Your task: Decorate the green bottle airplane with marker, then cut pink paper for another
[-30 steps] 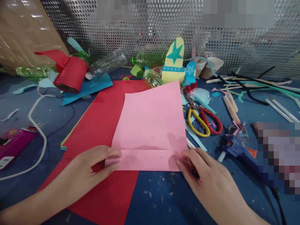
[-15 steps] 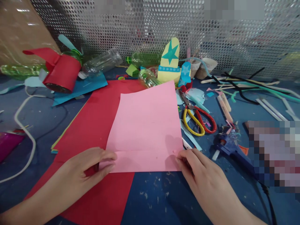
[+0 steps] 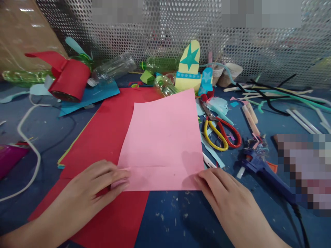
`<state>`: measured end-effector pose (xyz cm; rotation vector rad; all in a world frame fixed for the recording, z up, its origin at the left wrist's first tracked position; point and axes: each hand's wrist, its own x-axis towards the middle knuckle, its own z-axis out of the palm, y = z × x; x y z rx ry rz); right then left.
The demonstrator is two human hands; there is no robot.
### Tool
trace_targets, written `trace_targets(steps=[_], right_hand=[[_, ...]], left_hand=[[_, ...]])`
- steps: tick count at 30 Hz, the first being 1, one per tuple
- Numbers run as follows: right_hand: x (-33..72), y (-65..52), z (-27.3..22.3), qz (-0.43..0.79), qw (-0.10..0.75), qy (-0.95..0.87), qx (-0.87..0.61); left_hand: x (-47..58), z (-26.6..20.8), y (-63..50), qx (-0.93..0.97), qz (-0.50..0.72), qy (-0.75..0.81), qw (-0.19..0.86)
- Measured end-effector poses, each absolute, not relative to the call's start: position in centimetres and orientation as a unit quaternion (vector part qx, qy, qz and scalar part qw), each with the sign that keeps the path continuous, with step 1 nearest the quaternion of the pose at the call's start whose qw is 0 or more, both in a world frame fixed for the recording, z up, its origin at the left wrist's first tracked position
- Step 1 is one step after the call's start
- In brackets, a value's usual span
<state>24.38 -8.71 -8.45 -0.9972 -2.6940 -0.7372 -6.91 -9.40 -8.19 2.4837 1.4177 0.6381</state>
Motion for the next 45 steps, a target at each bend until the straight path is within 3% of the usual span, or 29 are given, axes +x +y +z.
trace_targets(steps=[7, 11, 16, 27, 32, 36, 41, 45], right_hand=[[23.5, -8.1, -7.5, -0.231, 0.165, -0.897, -0.337], [23.2, -8.0, -7.2, -0.233, 0.163, -0.901, -0.326], [23.8, -8.1, -8.0, -0.252, 0.144, -0.906, -0.306], [23.7, -8.2, -7.9, -0.222, 0.164, -0.9, -0.338], [24.0, -8.5, -8.3, -0.226, 0.141, -0.905, -0.332], [24.0, -8.6, -8.3, -0.235, 0.128, -0.902, -0.338], [22.6, -9.2, -7.7, -0.134, 0.21, -0.916, -0.314], [21.3, -9.7, -7.7, -0.065, 0.205, -0.928, -0.304]], left_hand=[[-7.0, -8.7, -10.1, 0.891, 0.18, 0.416, 0.008], [-7.0, -8.1, -10.2, 0.949, 0.135, 0.285, -0.017], [-6.6, -7.4, -10.1, 0.951, 0.102, 0.287, -0.056], [-5.6, -7.4, -10.7, 0.955, 0.1, 0.27, -0.07], [-4.6, -8.0, -10.4, 0.968, 0.037, 0.237, -0.07], [-3.9, -8.1, -9.8, 0.965, 0.062, 0.248, -0.057], [-4.0, -7.9, -9.3, 0.959, 0.122, 0.256, -0.017], [-4.3, -8.2, -9.1, 0.953, 0.143, 0.269, 0.001]])
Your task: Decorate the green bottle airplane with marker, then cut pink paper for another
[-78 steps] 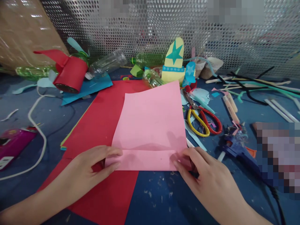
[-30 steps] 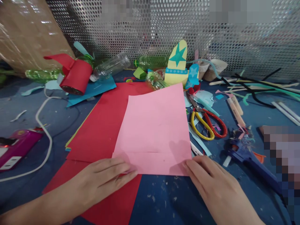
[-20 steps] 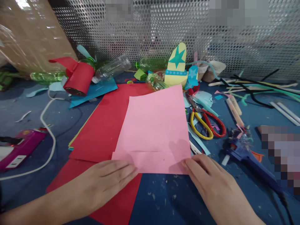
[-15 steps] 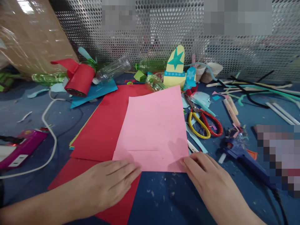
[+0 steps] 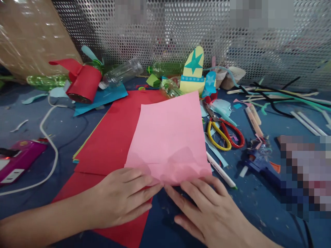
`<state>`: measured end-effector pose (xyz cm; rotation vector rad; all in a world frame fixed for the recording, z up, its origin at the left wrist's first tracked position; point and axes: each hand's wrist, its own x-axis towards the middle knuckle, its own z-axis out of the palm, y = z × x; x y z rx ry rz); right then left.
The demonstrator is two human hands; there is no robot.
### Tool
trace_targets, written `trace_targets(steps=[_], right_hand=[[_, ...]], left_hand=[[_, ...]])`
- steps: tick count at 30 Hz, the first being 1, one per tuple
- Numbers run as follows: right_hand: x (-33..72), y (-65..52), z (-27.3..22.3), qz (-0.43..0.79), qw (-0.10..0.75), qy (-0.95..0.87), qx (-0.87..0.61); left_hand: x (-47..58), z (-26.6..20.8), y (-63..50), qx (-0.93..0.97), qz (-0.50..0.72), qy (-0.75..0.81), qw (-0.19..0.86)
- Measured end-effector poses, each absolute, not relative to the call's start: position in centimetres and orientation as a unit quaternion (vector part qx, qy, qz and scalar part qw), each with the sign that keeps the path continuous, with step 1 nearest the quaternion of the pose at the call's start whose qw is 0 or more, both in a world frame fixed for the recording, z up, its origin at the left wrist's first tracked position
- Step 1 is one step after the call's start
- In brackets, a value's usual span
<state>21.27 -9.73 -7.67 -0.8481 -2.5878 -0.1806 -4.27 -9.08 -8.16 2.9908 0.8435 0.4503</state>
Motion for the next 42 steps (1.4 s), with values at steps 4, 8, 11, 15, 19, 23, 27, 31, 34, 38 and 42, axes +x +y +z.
trace_targets(steps=[4, 8, 11, 15, 19, 23, 27, 31, 34, 38, 42], right_hand=[[21.1, -10.0, -8.2, -0.026, 0.203, -0.922, -0.33], [21.3, -10.0, -8.4, -0.012, 0.2, -0.918, -0.341], [21.4, -10.2, -8.6, -0.012, 0.2, -0.916, -0.347], [21.4, -10.5, -8.9, -0.014, 0.199, -0.914, -0.354], [21.4, -10.2, -8.4, -0.028, 0.201, -0.915, -0.348], [21.4, -9.9, -7.9, -0.04, 0.203, -0.919, -0.335], [21.4, -10.0, -7.8, -0.045, 0.21, -0.917, -0.335], [21.5, -9.9, -7.7, -0.046, 0.216, -0.914, -0.34], [21.6, -9.8, -7.6, -0.054, 0.218, -0.913, -0.34], [21.9, -10.0, -7.8, -0.054, 0.218, -0.907, -0.357], [22.2, -10.0, -7.7, -0.049, 0.221, -0.908, -0.352]], left_hand=[[-4.3, -8.5, -9.3, 0.953, 0.136, 0.269, 0.001], [-4.4, -8.4, -9.4, 0.956, 0.125, 0.264, -0.001], [-4.4, -8.3, -9.3, 0.957, 0.122, 0.265, 0.001], [-4.4, -8.2, -9.4, 0.955, 0.111, 0.277, 0.004], [-4.3, -8.1, -9.4, 0.954, 0.097, 0.283, 0.009], [-4.2, -8.0, -9.5, 0.953, 0.08, 0.291, 0.002], [-4.1, -8.0, -9.4, 0.956, 0.069, 0.285, 0.01], [-4.1, -8.0, -9.4, 0.955, 0.087, 0.284, 0.011], [-4.0, -8.0, -9.4, 0.954, 0.091, 0.286, 0.001], [-4.0, -8.1, -9.5, 0.953, 0.083, 0.29, -0.009], [-4.0, -8.1, -9.4, 0.953, 0.082, 0.293, -0.007]])
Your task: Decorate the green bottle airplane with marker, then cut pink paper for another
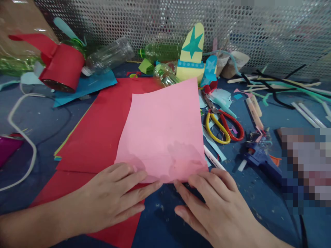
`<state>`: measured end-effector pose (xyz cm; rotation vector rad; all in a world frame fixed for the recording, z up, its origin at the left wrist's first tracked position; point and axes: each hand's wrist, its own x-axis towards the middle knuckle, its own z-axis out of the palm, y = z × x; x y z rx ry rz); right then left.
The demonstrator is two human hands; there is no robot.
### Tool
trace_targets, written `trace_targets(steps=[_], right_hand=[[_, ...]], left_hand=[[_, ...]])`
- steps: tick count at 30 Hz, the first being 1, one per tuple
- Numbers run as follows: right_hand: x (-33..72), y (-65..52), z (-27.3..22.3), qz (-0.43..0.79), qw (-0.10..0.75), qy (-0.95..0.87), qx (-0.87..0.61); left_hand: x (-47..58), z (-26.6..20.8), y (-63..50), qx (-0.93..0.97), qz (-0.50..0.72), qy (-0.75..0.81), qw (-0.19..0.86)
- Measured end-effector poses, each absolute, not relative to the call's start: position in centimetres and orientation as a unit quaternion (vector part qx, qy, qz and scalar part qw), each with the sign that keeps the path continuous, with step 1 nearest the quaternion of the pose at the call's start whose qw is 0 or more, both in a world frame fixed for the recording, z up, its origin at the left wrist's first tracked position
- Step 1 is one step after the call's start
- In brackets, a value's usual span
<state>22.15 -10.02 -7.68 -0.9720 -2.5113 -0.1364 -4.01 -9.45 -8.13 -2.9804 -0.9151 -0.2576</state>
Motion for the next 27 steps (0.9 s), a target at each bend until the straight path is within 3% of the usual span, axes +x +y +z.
trace_targets(steps=[27], right_hand=[[24.1, -9.3, -7.6, -0.049, 0.219, -0.908, -0.355]], left_hand=[[-4.0, -8.1, -9.3, -0.953, -0.074, -0.293, -0.018]])
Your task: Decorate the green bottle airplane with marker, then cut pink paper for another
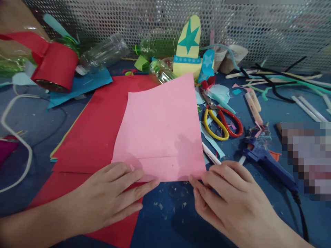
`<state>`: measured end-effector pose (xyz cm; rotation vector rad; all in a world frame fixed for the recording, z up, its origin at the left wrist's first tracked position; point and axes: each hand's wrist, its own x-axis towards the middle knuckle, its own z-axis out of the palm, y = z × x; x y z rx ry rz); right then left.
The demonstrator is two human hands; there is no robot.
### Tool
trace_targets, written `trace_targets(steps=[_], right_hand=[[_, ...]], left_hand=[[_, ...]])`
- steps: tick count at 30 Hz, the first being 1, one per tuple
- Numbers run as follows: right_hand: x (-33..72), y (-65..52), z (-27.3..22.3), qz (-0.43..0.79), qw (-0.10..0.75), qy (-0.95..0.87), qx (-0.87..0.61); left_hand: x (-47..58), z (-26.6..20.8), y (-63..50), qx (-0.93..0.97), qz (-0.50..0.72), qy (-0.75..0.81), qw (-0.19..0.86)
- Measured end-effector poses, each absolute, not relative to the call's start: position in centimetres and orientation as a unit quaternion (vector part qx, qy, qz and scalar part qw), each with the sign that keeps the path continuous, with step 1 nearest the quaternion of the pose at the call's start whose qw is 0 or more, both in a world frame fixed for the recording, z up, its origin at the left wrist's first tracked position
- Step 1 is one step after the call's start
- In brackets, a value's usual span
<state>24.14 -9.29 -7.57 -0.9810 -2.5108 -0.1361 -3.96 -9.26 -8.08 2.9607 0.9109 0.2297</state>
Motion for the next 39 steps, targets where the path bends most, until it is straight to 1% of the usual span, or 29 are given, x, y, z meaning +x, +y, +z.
trace_targets(steps=[4, 9, 15, 26, 31, 39], right_hand=[[24.4, -9.2, -7.2, -0.038, 0.22, -0.91, -0.348], [24.2, -9.0, -6.7, 0.022, 0.264, -0.9, -0.345], [24.2, -8.7, -7.2, 0.036, 0.246, -0.901, -0.356], [24.7, -9.0, -7.1, 0.009, 0.235, -0.897, -0.376], [24.8, -9.1, -7.1, -0.003, 0.243, -0.896, -0.371], [25.2, -8.9, -6.8, -0.03, 0.216, -0.896, -0.386]], left_hand=[[-4.0, -8.0, -9.2, 0.954, 0.074, 0.291, 0.018], [-4.0, -8.1, -9.2, 0.954, 0.073, 0.29, 0.017], [-4.2, -8.4, -9.2, 0.955, 0.084, 0.284, 0.006], [-4.2, -8.7, -9.1, 0.958, 0.08, 0.275, -0.014], [-4.2, -8.6, -9.1, 0.956, 0.077, 0.282, -0.013], [-4.3, -8.6, -9.1, 0.958, 0.074, 0.278, -0.013]])
